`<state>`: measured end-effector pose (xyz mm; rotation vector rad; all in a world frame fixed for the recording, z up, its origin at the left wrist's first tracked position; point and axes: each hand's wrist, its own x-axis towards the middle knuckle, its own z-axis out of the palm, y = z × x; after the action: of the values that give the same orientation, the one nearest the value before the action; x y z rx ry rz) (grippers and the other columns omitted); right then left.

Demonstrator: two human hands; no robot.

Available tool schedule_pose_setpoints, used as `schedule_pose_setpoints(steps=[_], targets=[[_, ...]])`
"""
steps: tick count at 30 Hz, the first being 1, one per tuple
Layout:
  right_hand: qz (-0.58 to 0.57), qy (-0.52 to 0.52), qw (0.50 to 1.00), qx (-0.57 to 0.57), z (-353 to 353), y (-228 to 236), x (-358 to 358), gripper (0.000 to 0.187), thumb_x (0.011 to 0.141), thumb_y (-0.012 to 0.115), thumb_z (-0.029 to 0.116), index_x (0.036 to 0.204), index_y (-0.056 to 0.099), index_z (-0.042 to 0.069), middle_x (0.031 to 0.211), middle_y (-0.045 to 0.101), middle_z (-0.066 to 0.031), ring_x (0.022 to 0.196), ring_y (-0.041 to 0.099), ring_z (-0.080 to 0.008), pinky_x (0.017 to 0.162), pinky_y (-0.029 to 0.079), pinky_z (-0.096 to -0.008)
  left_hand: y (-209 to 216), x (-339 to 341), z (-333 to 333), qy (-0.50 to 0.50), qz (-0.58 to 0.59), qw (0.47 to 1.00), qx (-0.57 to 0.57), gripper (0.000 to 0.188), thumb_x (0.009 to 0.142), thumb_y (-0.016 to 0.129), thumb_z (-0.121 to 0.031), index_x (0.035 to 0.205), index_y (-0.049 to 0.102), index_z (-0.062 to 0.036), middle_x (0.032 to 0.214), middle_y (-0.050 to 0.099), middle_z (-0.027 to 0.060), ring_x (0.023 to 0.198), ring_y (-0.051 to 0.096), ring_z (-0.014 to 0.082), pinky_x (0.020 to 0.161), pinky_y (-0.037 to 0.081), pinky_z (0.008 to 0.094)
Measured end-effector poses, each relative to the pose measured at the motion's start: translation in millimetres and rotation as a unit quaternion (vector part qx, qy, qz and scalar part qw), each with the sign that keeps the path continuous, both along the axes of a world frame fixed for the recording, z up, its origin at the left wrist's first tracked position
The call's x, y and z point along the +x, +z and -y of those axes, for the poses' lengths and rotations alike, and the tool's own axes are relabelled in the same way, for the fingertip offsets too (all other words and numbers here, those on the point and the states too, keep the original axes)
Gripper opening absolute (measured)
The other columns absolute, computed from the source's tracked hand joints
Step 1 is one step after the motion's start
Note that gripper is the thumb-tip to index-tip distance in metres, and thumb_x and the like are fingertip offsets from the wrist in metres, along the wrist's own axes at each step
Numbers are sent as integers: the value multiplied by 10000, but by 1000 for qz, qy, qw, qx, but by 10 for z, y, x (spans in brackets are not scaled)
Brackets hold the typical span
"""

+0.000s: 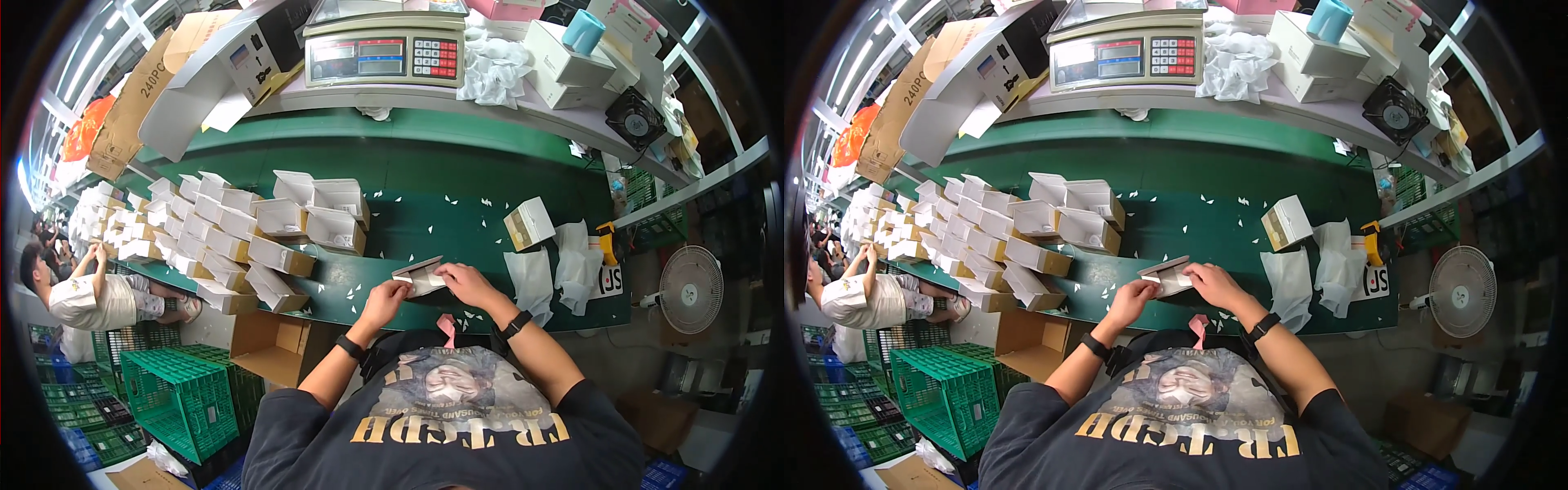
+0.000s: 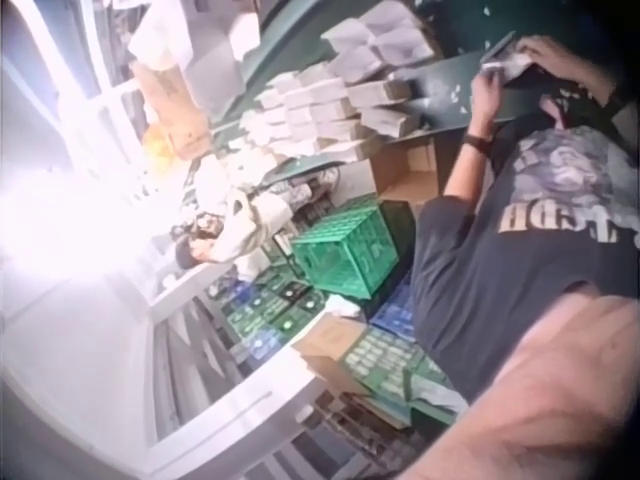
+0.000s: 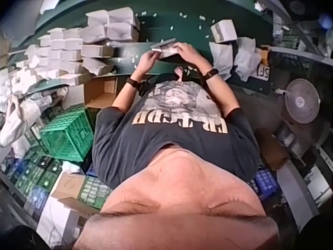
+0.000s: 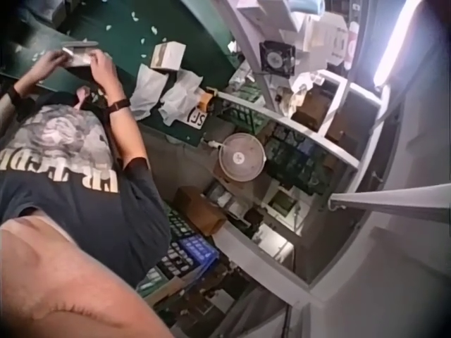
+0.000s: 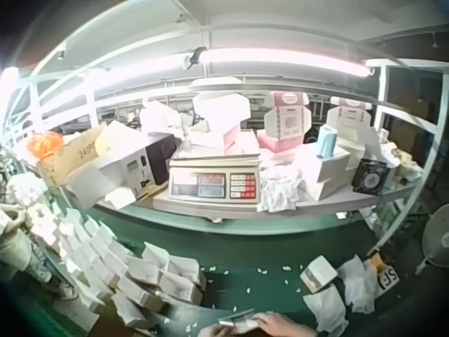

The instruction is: The person picks up white pouches from a green crate and places them on a table. The person then inserts the pouches into small boxes, folds the box flaps closed, and stacks the finished boxes on the table.

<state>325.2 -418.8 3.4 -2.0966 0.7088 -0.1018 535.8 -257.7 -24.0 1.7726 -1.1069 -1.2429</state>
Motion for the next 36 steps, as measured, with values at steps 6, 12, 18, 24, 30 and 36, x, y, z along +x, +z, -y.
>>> schedule_pose_setpoints(steps=[6, 12, 18, 24, 30, 36], targets=[[-87, -71, 994, 15, 41, -150, 152, 587, 880, 682, 321, 1330, 499, -8, 1218, 634, -233, 1106, 617, -416, 961, 502, -427, 42, -128, 117, 48, 159, 984, 61, 736, 927, 645, -337, 1429, 349, 113, 1212, 598, 333, 1074, 640, 410, 879, 524, 425], [-83, -75, 994, -6, -35, -321, 407, 735, 849, 720, 391, 1380, 426, -23, 1215, 622, -287, 1143, 598, -464, 943, 509, -489, -338, -330, 98, 151, 209, 966, -10, 801, 942, 616, -271, 1487, 177, 118, 1287, 536, 368, 1050, 649, 430, 888, 519, 460], [-9, -95, 995, 7, -179, -581, 191, 603, 896, 664, 230, 1373, 462, -78, 1292, 580, -291, 1209, 565, -426, 1028, 455, -439, -836, -576, -6, 176, 187, 966, -20, 625, 889, 538, -84, 1448, 334, 105, 1376, 474, 330, 1289, 458, 469, 1119, 360, 474], [-13, -127, 991, 46, -201, -875, 7, 585, 914, 667, 210, 1403, 445, -21, 1349, 540, -275, 1273, 507, -425, 1069, 402, -442, -504, -630, 77, 270, 2, 963, 4, 706, 982, 561, -422, 1463, 354, 51, 1347, 536, 306, 1244, 529, 448, 1055, 428, 453], [41, -156, 985, 54, -285, -969, 148, 586, 953, 625, 259, 1431, 401, 5, 1347, 545, -263, 1278, 514, -412, 1059, 410, -423, -593, -581, 26, 286, 18, 958, 32, 708, 987, 531, -493, 1486, 375, -16, 1366, 543, 274, 1236, 545, 434, 1051, 435, 442], [9, -177, 979, 98, -211, -899, 199, 558, 985, 577, 294, 1444, 396, 33, 1327, 564, -263, 1248, 543, -420, 1038, 429, -426, -728, -587, 72, 294, 26, 956, -1, 730, 975, 534, -516, 1486, 378, -19, 1365, 542, 269, 1254, 535, 426, 1050, 439, 439]])
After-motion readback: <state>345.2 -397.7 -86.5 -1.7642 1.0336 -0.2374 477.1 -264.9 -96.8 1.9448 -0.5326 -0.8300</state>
